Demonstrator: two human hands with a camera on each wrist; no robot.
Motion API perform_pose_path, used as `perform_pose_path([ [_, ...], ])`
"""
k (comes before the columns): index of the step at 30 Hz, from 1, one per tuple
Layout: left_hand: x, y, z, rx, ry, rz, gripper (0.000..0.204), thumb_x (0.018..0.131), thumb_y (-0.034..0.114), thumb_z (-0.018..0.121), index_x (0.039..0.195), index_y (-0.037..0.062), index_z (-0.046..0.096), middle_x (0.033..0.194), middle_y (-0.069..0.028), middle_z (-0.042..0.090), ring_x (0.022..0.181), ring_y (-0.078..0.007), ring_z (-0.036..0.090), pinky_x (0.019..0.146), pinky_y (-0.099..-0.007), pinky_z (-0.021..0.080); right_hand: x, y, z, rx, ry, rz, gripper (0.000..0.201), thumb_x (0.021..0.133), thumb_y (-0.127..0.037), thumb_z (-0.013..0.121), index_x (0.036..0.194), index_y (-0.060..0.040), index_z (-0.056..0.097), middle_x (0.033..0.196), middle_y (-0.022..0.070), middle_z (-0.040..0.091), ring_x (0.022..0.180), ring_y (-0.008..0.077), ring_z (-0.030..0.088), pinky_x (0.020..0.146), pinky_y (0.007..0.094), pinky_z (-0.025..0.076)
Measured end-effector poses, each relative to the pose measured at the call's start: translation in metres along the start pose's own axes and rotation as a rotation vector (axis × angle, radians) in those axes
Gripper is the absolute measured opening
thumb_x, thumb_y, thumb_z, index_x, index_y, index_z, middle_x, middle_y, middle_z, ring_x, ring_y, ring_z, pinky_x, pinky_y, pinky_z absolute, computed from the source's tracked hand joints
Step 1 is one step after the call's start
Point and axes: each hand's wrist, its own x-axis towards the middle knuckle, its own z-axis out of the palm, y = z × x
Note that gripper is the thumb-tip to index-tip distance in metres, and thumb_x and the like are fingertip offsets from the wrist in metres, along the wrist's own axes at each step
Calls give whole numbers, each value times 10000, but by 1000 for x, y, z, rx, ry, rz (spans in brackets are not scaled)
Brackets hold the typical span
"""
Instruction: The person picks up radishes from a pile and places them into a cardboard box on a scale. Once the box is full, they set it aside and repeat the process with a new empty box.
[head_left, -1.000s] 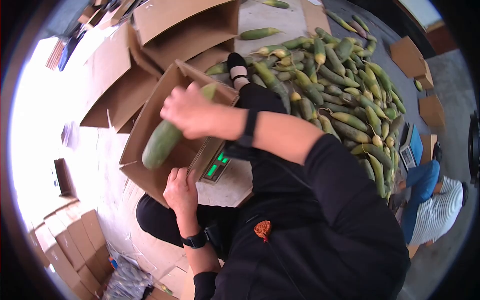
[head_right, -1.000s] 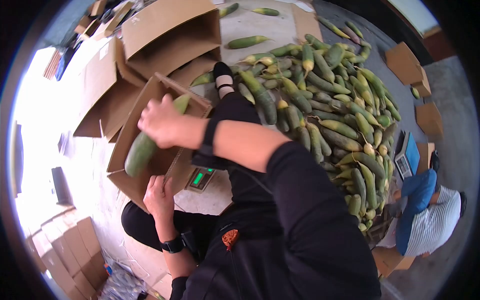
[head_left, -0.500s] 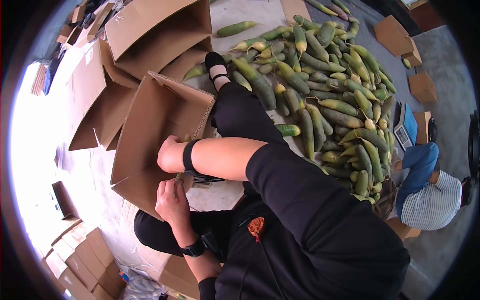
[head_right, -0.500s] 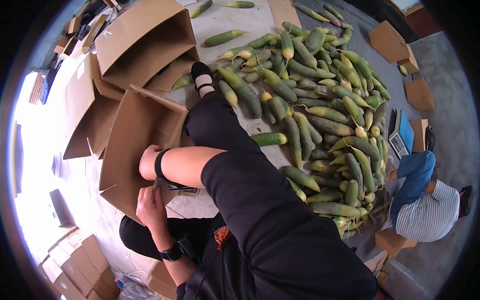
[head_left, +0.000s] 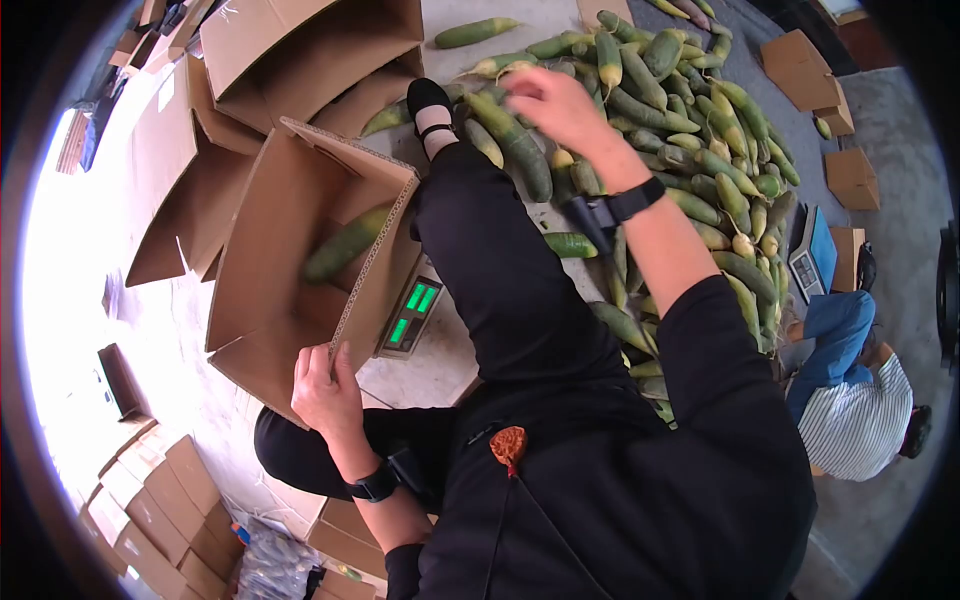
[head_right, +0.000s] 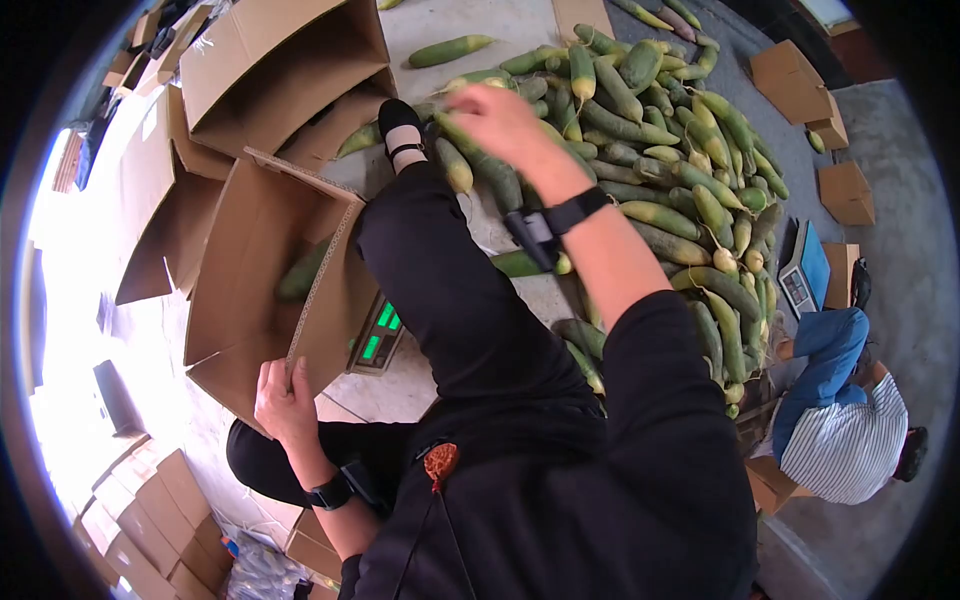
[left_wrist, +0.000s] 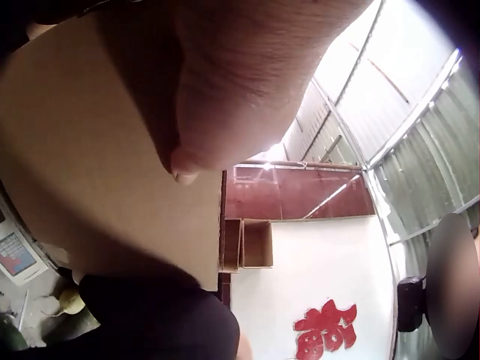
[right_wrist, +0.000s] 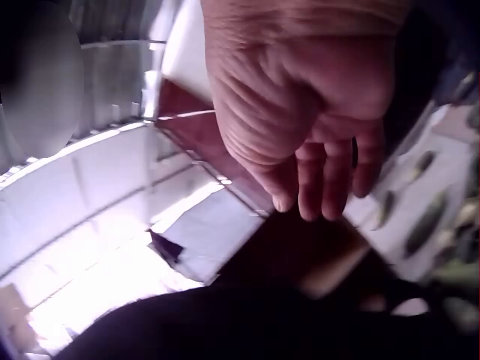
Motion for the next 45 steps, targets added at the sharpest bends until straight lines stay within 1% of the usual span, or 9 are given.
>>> perform_pose_path([
  [3,1,1,0,-5,0,-12,162,774,188,679,792,48,600,785,-70,597,710,-274,598,591,-352,474,-40,137,-4,-262,-27,146,256,742,-217,618,930,-45,644,919,156,654,874,334,615,778,402,488],
  [7,1,2,2,24,-12,-28,156,767,177,682,794,46,602,785,-73,599,714,-275,600,597,-351,477,-115,260,7,-616,-259,431,260,694,-208,636,891,-41,669,893,189,647,846,330,628,739,398,494],
  [9,1,3,2,13,-12,-32,143,765,164,680,794,46,605,786,-77,601,714,-276,601,597,-351,477,-140,238,6,-426,-248,737,449,680,-209,712,1063,7,623,937,197,659,924,335,623,823,379,487],
  [15,4,4,2,-21,3,-26,123,749,141,685,790,51,613,790,-80,609,711,-278,604,600,-350,476,-165,263,37,-341,-76,804,765,631,-271,772,1261,17,448,1244,226,519,1166,317,508,956,370,417],
  [22,9,6,-3,-15,4,-39,109,732,144,687,751,67,611,764,-62,596,707,-258,602,593,-341,472,-149,242,57,-690,-297,957,694,642,-283,792,1216,-53,476,1235,162,496,1202,325,447,950,406,435],
  [29,8,5,-4,-21,13,-44,114,730,160,693,736,78,614,740,-43,586,698,-234,595,578,-337,465,-177,223,75,-531,-288,1001,635,645,-247,798,1160,-114,449,1149,121,550,1129,320,515,899,456,479],
  [37,6,1,-5,-7,32,-33,158,743,202,698,723,81,599,721,-43,569,696,-234,588,576,-342,469,-208,185,51,-370,-24,565,559,604,-138,798,1048,-47,470,986,199,609,960,376,583,789,429,472],
  [42,5,1,-7,-16,33,-25,174,746,214,694,720,79,588,721,-44,561,706,-233,590,586,-344,475,-182,157,9,-95,270,357,496,655,-85,788,1023,-39,459,887,65,559,807,190,516,774,335,441],
  [45,3,0,-7,-19,31,-29,176,752,218,689,718,80,584,724,-45,558,716,-233,593,592,-345,477,-147,108,-19,-177,422,182,541,655,-109,798,1077,-24,470,973,143,553,904,264,541,803,354,441],
])
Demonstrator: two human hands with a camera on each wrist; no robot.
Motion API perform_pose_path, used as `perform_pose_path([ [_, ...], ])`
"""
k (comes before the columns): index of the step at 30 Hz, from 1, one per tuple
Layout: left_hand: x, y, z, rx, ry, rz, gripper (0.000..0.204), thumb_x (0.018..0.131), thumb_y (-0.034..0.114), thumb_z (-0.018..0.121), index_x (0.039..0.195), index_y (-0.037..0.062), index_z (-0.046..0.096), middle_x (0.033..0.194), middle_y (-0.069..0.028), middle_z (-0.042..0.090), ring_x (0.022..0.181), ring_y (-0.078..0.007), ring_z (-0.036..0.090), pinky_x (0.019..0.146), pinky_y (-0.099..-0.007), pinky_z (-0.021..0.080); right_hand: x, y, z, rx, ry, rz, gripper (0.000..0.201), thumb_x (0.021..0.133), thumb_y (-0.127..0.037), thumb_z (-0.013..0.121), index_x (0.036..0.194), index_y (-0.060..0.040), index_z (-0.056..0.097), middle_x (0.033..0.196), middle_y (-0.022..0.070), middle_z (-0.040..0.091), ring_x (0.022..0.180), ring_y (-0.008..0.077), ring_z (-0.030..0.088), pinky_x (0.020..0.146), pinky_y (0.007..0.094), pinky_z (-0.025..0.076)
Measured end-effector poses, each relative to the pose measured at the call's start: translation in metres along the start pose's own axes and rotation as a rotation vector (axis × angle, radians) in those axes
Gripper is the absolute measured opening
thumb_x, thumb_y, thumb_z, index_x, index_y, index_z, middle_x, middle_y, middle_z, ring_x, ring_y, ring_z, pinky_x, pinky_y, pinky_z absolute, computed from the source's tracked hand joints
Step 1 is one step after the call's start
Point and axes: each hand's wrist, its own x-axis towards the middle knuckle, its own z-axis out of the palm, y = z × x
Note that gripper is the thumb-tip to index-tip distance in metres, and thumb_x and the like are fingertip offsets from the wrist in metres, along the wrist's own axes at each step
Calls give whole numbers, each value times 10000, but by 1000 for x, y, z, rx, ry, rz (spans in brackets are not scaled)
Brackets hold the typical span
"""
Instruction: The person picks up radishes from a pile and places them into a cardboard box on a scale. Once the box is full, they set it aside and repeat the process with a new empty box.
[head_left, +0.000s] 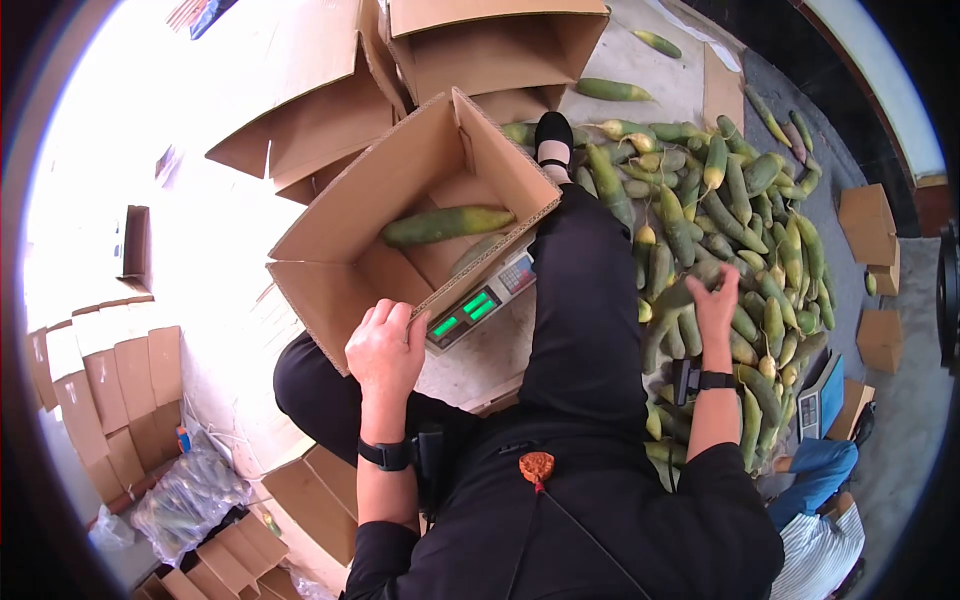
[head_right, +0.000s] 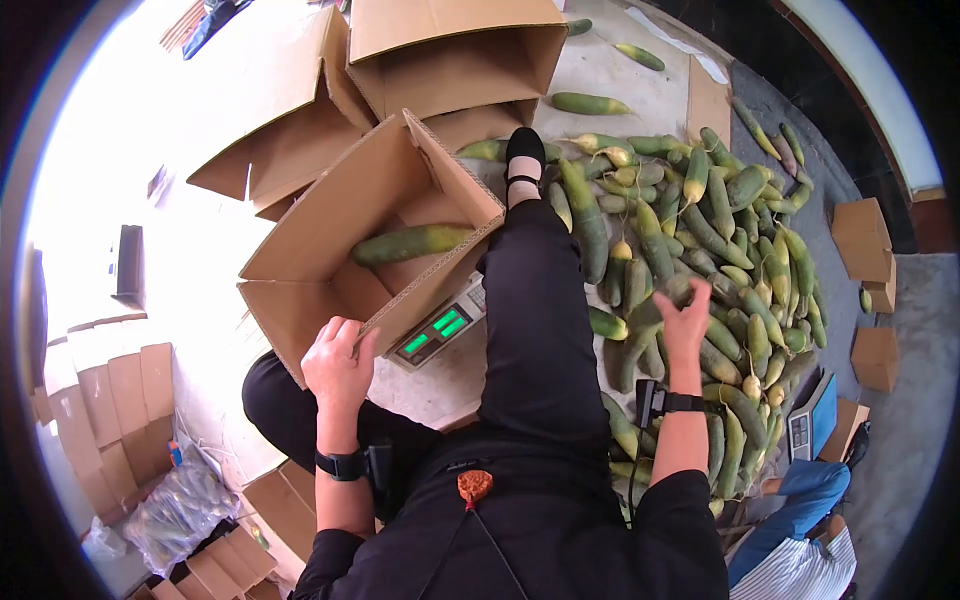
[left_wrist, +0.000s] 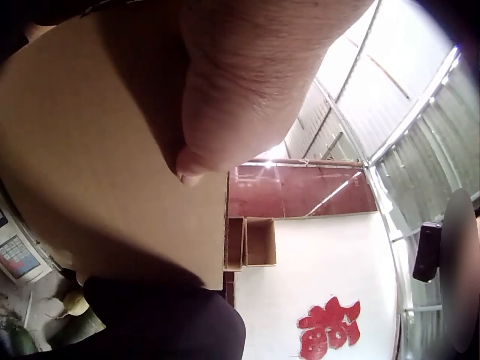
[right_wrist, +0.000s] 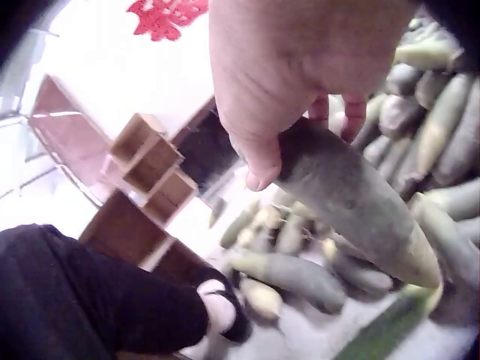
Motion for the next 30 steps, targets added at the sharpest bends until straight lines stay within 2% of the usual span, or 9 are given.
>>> perform_pose_path([
  [4,-1,0,-1,9,-4,-2,183,763,234,676,722,82,582,732,-45,561,728,-237,596,601,-355,481,43,-117,-39,77,146,-205,521,689,-108,788,1115,-32,498,1066,104,520,937,186,536,808,317,450],
  [10,-2,-1,-2,13,1,1,195,772,246,667,723,80,578,739,-46,565,740,-241,599,602,-366,481,70,-245,-57,763,254,-452,520,748,-33,749,1176,-19,454,1117,93,505,974,153,535,878,284,451],
  [12,-2,0,-2,26,-9,-1,195,776,250,664,723,82,580,737,-47,564,742,-242,600,601,-367,480,58,-284,-42,993,146,-420,543,731,-5,747,1188,-33,456,1108,83,515,980,153,543,858,278,474],
  [16,-2,0,0,64,-14,-10,198,786,267,654,725,92,584,736,-47,560,739,-243,598,595,-369,476,29,-312,26,930,-145,-335,518,669,-58,777,1116,-98,519,1086,74,523,928,165,563,752,292,496],
  [18,-4,0,2,61,-15,-12,207,791,282,649,737,94,580,744,-47,551,727,-256,589,580,-378,465,8,-325,64,860,-269,-330,494,630,-108,766,1066,-89,536,1037,99,532,961,239,536,833,346,452],
  [19,-4,0,2,76,-27,-10,206,794,284,645,747,95,578,749,-50,551,729,-260,588,579,-381,463,-4,-325,92,780,-223,-400,459,640,-105,770,1038,-71,543,980,48,547,924,165,549,771,301,473],
  [22,-6,-2,6,90,-66,-6,211,803,290,634,773,91,571,764,-58,552,732,-275,586,579,-391,459,-41,-325,151,743,-419,-354,428,591,-112,741,953,-58,519,945,124,528,915,307,532,813,383,439],
  [23,-7,-3,7,78,-54,-7,215,804,290,633,772,87,570,765,-61,551,733,-279,586,578,-395,458,-52,-329,153,670,-529,-284,395,600,-84,714,942,-60,518,934,135,530,912,322,537,797,400,443],
  [30,-6,-2,9,83,-57,25,194,801,250,637,787,69,568,764,-66,559,712,-281,585,564,-389,457,-69,-338,159,131,-905,-469,371,648,-40,688,963,8,499,962,194,554,885,358,603,737,418,517],
])
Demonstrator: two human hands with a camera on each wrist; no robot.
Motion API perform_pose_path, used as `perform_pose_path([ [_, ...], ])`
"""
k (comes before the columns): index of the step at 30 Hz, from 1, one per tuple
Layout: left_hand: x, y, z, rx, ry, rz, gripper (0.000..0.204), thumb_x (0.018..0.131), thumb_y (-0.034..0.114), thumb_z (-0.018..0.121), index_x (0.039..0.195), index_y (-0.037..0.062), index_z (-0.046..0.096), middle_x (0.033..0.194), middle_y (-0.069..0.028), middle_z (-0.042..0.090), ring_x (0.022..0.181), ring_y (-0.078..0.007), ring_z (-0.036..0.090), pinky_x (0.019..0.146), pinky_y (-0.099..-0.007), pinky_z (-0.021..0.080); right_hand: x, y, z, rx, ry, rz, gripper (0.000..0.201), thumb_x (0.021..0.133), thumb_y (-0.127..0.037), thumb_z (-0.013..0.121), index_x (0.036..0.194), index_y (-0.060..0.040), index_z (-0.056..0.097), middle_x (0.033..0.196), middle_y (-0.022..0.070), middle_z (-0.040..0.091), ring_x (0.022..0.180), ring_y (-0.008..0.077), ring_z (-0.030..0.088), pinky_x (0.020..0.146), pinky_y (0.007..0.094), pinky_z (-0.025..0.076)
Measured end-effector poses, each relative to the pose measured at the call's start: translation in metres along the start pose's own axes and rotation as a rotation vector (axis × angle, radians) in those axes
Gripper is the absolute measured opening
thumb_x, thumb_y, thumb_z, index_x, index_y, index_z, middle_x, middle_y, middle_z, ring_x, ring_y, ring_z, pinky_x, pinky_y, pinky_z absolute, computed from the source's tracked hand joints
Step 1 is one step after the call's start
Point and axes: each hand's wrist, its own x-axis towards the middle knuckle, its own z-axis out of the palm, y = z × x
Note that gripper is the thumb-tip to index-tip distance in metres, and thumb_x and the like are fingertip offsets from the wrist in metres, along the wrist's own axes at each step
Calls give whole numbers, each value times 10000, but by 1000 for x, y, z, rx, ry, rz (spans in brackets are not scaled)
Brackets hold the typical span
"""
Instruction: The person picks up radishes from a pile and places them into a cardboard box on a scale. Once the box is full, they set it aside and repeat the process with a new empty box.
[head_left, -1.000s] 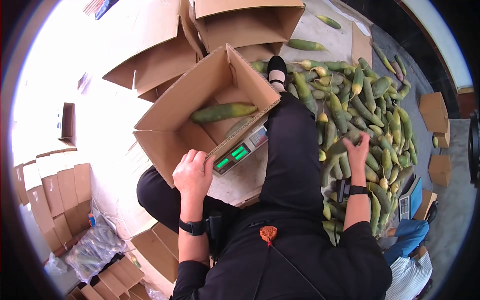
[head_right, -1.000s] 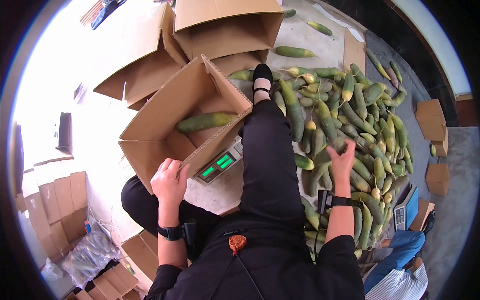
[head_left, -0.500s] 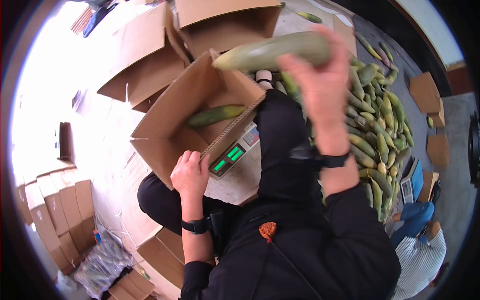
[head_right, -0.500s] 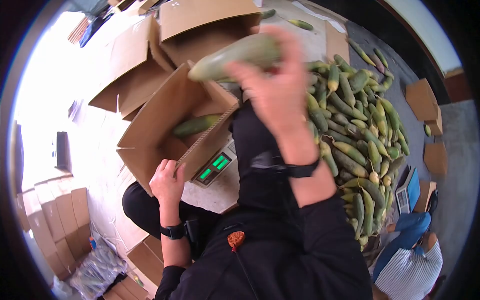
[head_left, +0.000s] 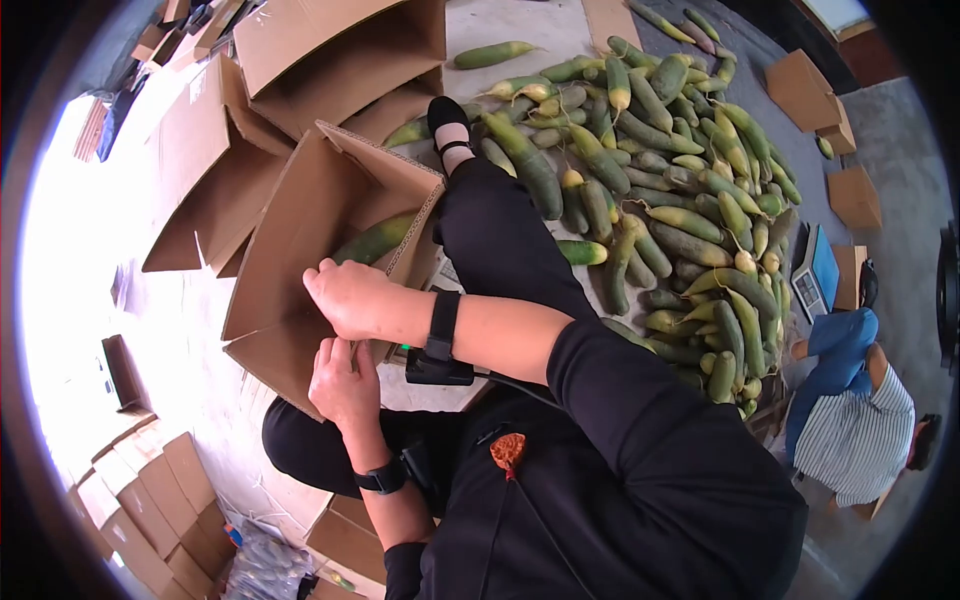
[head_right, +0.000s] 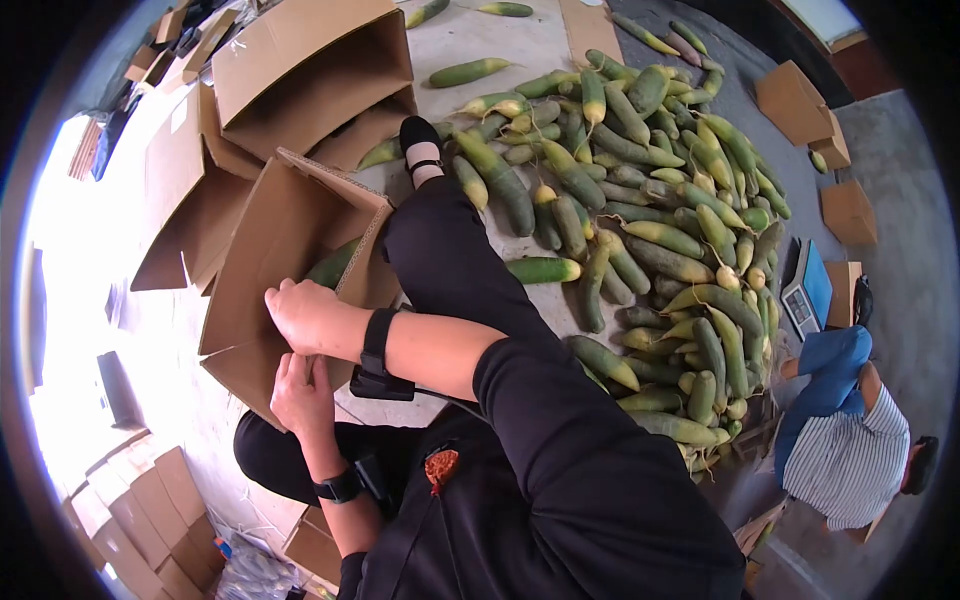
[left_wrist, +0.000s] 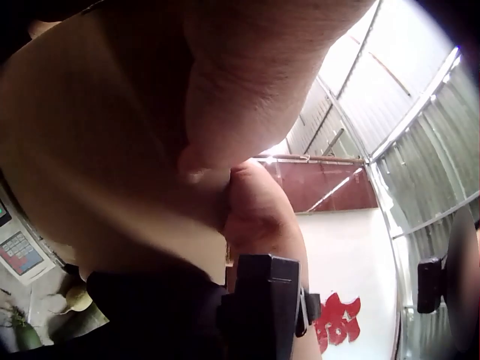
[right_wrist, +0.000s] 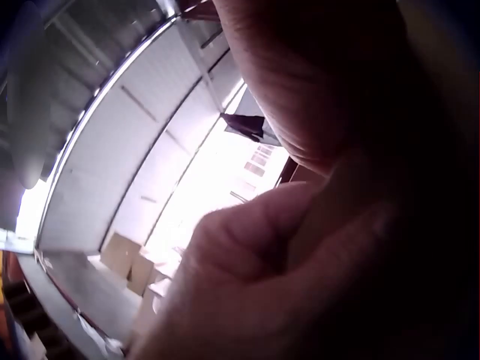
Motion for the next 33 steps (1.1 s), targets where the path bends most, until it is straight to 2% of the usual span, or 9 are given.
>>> perform_pose_path([
  [7,0,4,0,-36,30,1,170,801,231,643,822,72,586,773,-74,571,716,-295,588,573,-388,458,0,-2,-9,-10,-63,23,518,609,-88,746,1051,30,504,1031,201,581,927,322,632,760,369,538],
  [10,1,5,1,-19,37,1,179,806,236,642,819,68,581,772,-76,570,720,-297,586,573,-388,456,4,0,-8,144,-45,39,417,642,-100,722,1001,22,549,1025,198,595,947,332,629,754,367,534],
  [13,1,4,4,3,36,4,207,804,250,645,785,61,565,762,-71,563,721,-282,582,562,-388,452,9,6,0,-7,-130,23,261,685,-122,687,910,-20,605,989,173,622,943,303,621,758,371,516],
  [16,1,3,5,11,18,10,213,807,255,644,783,61,560,762,-71,563,714,-287,582,559,-391,452,-5,10,-9,-189,70,-111,159,749,-171,634,835,-39,617,832,115,616,862,280,605,708,401,489],
  [22,0,3,5,61,18,1,218,808,263,646,780,65,560,770,-73,573,706,-297,588,553,-399,456,-37,40,-110,270,563,-316,138,792,-213,610,796,-77,635,837,102,615,857,284,590,751,391,468],
  [24,1,5,5,49,21,-9,213,805,266,651,786,70,569,774,-71,583,704,-296,593,561,-395,464,-46,79,-148,197,807,-197,138,770,-187,595,778,-59,646,802,126,628,800,314,599,728,394,476],
  [27,0,2,7,16,21,-17,248,826,293,633,824,57,557,806,-82,582,715,-314,593,566,-395,460,-65,188,-168,205,909,148,174,793,-181,616,890,-40,650,869,136,658,828,271,634,729,357,497],
  [30,1,4,8,18,32,-7,236,824,285,639,844,60,569,811,-79,585,716,-311,595,567,-388,460,-112,333,-145,90,903,498,368,750,-275,676,1029,-40,629,970,152,656,900,290,632,790,360,493],
  [33,1,6,8,33,37,-11,193,803,250,658,784,75,578,787,-55,600,711,-285,603,572,-380,471,-186,417,-112,-123,681,931,445,715,-340,694,1027,-30,627,1003,185,642,961,337,607,824,398,478],
])
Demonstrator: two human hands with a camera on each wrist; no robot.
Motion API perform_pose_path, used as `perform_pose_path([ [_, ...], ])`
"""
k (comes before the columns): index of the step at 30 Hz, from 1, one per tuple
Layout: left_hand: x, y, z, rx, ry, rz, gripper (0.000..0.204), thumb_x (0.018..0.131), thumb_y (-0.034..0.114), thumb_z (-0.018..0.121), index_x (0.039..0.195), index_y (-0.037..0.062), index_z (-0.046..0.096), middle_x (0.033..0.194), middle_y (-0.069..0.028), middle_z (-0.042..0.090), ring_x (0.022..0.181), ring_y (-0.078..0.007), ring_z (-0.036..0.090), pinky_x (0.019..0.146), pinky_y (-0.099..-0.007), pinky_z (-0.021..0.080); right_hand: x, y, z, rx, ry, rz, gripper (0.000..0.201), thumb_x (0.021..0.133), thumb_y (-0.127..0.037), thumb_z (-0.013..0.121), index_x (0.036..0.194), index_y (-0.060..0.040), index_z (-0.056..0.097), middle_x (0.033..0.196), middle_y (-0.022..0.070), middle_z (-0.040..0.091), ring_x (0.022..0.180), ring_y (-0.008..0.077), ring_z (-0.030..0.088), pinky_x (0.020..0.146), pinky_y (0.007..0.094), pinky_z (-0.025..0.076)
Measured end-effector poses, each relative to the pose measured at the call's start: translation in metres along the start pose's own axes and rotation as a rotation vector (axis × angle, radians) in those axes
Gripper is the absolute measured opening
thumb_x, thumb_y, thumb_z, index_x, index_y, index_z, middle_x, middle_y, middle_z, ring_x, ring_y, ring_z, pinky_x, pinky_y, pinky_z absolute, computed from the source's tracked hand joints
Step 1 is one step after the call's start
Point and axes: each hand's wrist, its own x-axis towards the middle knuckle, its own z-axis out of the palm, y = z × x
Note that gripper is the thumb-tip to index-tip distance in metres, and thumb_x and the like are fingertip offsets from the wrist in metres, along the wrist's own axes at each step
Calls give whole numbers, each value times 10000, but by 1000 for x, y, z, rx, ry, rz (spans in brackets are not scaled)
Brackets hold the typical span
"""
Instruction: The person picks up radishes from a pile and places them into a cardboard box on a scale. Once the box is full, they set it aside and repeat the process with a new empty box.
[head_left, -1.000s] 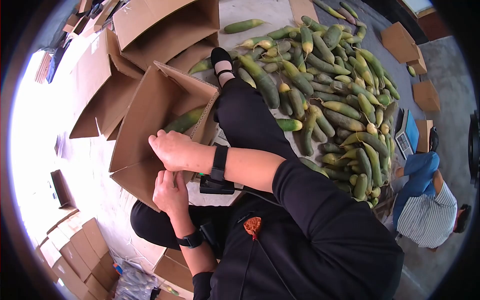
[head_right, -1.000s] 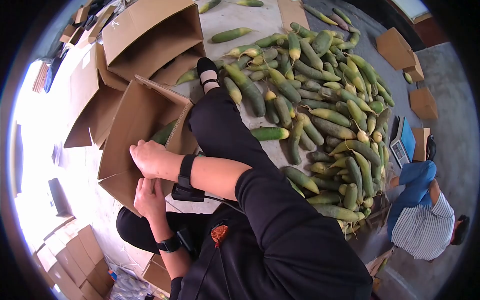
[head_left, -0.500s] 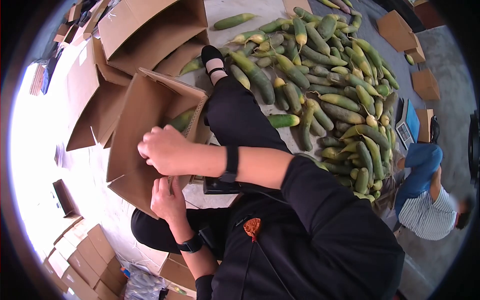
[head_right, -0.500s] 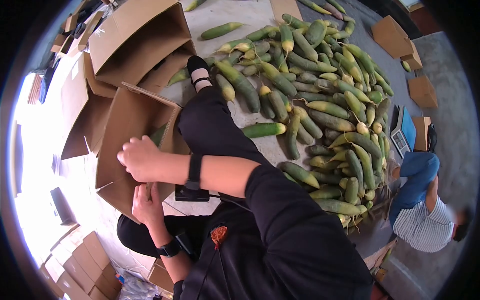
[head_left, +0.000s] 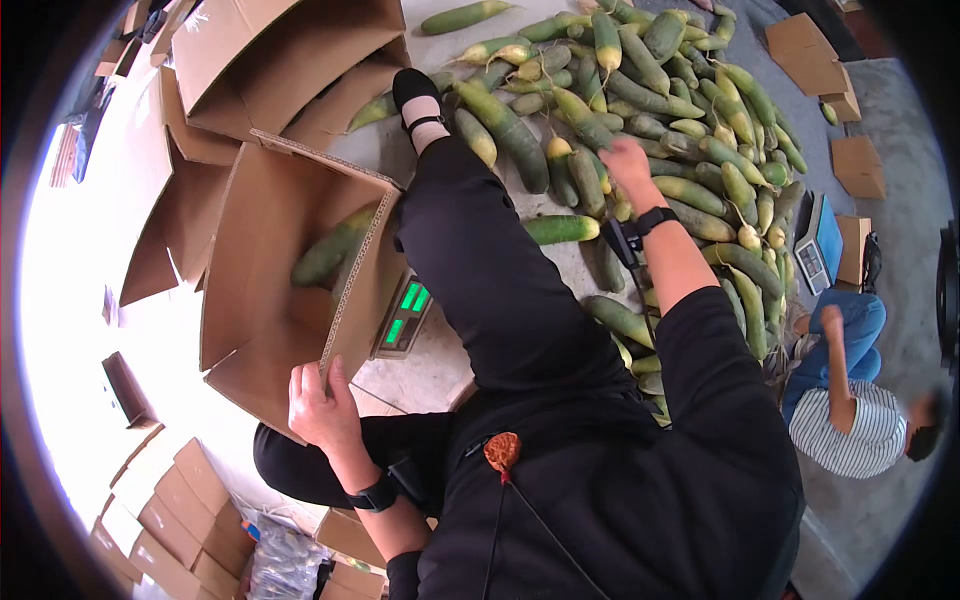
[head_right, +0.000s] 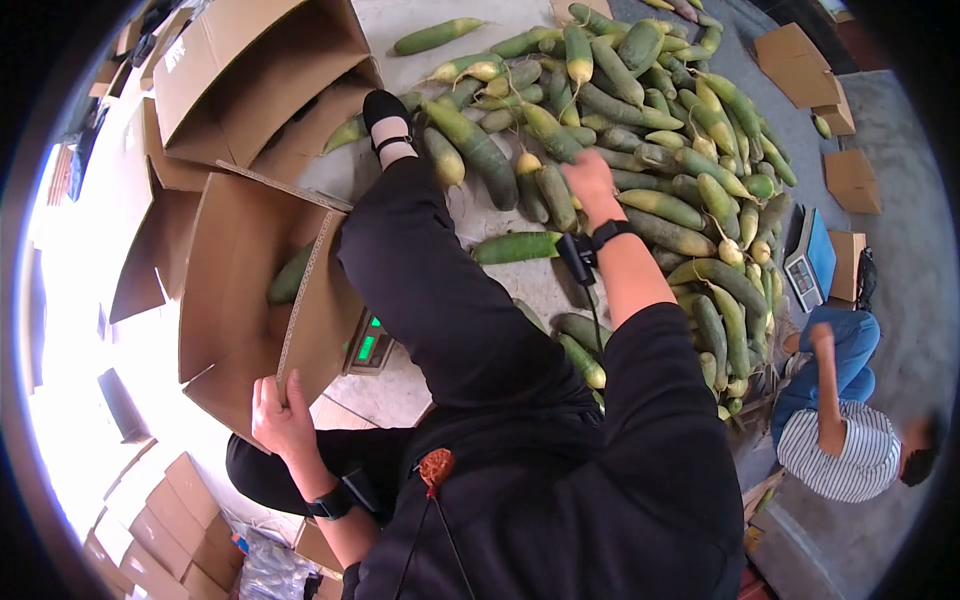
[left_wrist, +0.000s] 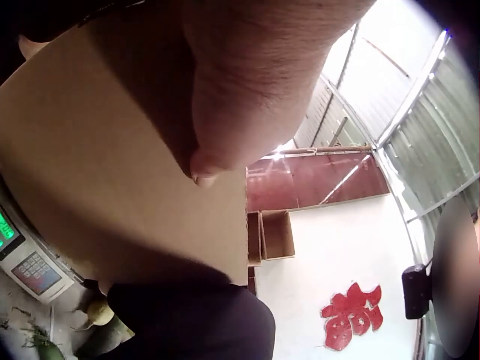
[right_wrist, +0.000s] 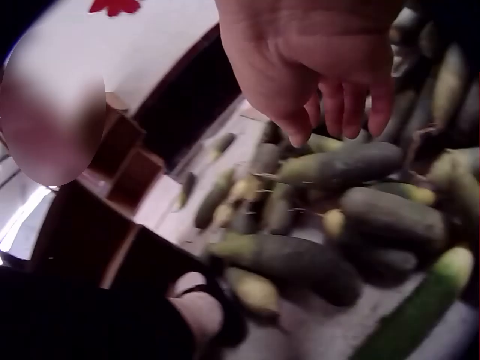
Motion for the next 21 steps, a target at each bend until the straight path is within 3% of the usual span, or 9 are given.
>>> perform_pose_path([
  [3,2,0,0,0,-29,-35,189,795,237,665,779,70,577,784,-60,599,707,-287,602,572,-378,470,-24,54,-1,-24,-149,239,528,686,-349,718,1065,1,607,1065,215,622,1037,342,581,873,405,459],
  [7,2,-2,2,31,-33,-48,189,780,219,677,779,58,578,782,-73,598,714,-289,601,583,-373,470,-38,120,50,16,-16,355,637,660,-323,744,1154,35,561,1076,232,622,1074,347,571,911,375,450],
  [9,3,0,0,-23,-24,1,194,765,205,689,781,45,579,782,-86,596,719,-290,598,594,-370,469,-63,68,22,308,-54,458,748,679,-213,781,1278,69,433,1098,181,606,929,253,610,801,348,481],
  [10,4,0,-2,-27,-26,-7,200,750,195,699,783,37,580,780,-94,595,720,-292,595,601,-367,468,-61,84,36,445,-114,467,693,686,-179,783,1243,69,456,1088,161,600,950,248,591,814,361,468],
  [11,7,5,-3,-37,10,6,191,743,189,702,772,41,585,777,-94,595,711,-288,594,593,-363,465,-58,92,46,415,-176,461,644,693,-166,783,1206,70,473,1094,147,593,964,246,582,818,375,461],
  [13,6,3,-4,-20,-29,-18,181,741,191,702,761,50,591,770,-82,597,707,-277,596,588,-356,465,-59,109,68,97,-51,474,571,688,-177,780,1146,39,516,1040,157,621,920,271,611,789,373,477],
  [17,6,1,-7,-10,-7,-28,175,742,197,701,745,58,595,763,-67,598,700,-263,598,581,-346,465,-74,89,55,70,-38,410,468,677,-171,767,1039,40,557,942,175,646,870,301,633,757,370,490],
  [18,8,4,-7,-36,1,-18,174,736,179,704,748,53,584,750,-77,586,689,-274,592,578,-348,462,-75,91,53,30,-95,422,568,668,-294,766,1100,3,548,1091,210,613,1047,367,575,882,417,467],
  [21,8,2,-6,-38,12,-9,176,741,201,701,721,65,591,753,-58,596,691,-249,597,573,-340,463,-87,87,59,-95,-47,291,536,662,-279,768,1061,14,563,1075,212,609,1037,378,571,871,427,469],
])
